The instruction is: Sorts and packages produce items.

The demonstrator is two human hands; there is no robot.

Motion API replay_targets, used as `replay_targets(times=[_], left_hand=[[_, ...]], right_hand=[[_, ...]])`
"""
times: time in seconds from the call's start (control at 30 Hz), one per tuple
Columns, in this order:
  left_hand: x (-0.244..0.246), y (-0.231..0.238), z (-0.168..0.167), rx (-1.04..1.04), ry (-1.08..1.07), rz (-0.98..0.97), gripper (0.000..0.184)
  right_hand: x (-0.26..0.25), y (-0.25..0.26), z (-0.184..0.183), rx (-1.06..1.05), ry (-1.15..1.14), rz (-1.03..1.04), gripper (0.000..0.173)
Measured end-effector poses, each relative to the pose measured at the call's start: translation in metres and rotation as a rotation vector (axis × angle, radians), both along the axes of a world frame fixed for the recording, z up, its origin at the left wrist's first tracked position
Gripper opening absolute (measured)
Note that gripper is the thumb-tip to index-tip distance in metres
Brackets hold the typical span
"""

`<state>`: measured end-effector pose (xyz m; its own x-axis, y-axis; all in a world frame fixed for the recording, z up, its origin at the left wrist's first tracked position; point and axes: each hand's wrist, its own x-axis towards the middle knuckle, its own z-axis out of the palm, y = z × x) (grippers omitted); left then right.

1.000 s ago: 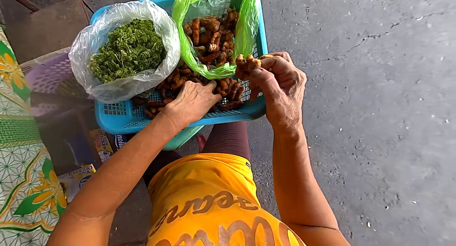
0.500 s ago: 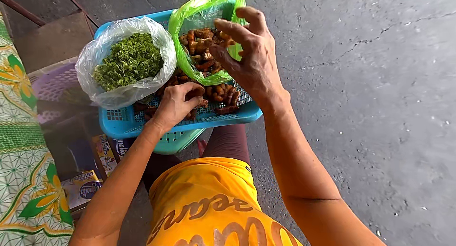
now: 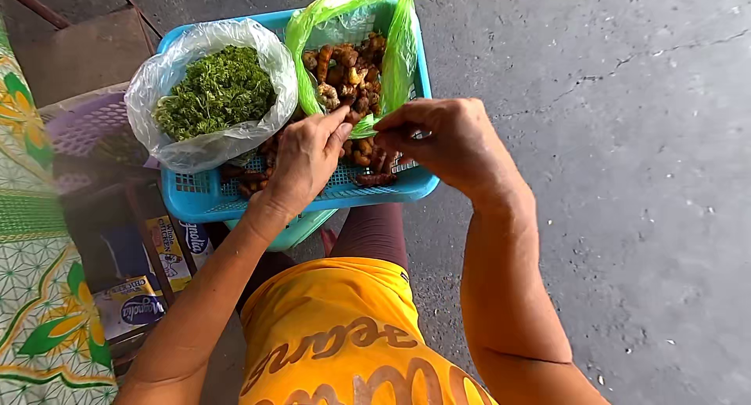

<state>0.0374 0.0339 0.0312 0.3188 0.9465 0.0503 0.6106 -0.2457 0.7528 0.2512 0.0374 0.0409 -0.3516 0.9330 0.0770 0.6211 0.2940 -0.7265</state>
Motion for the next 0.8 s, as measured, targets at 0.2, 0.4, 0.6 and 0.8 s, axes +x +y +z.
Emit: replay_targets(times=[0.2,0.4,0.6,0.8], left_hand=[[0.015,0.039,0.053,0.243,0.326,0.014,0.052],[-0.011,0.002,0.02,0.177,0.282,-0.11,0.034],[-0.041,-0.039,-0.008,-0.117,0.432,-0.148,0.038],[-0.066,-0.016,-0.015,-0.104,0.359,-0.05,0.038]], right_hand=[[0.007,0.036,0.033,0.237,0.009,-0.136,0.035],[0.007,0.0,0.008,-0.023,-0.232,0.003,0.015],[-0.034,-0.004,-0.028,-0.261,-0.711,0.03,0.025],[-0.04,0.001,-0.037,-0.232,-0.664,0.078,0.048]])
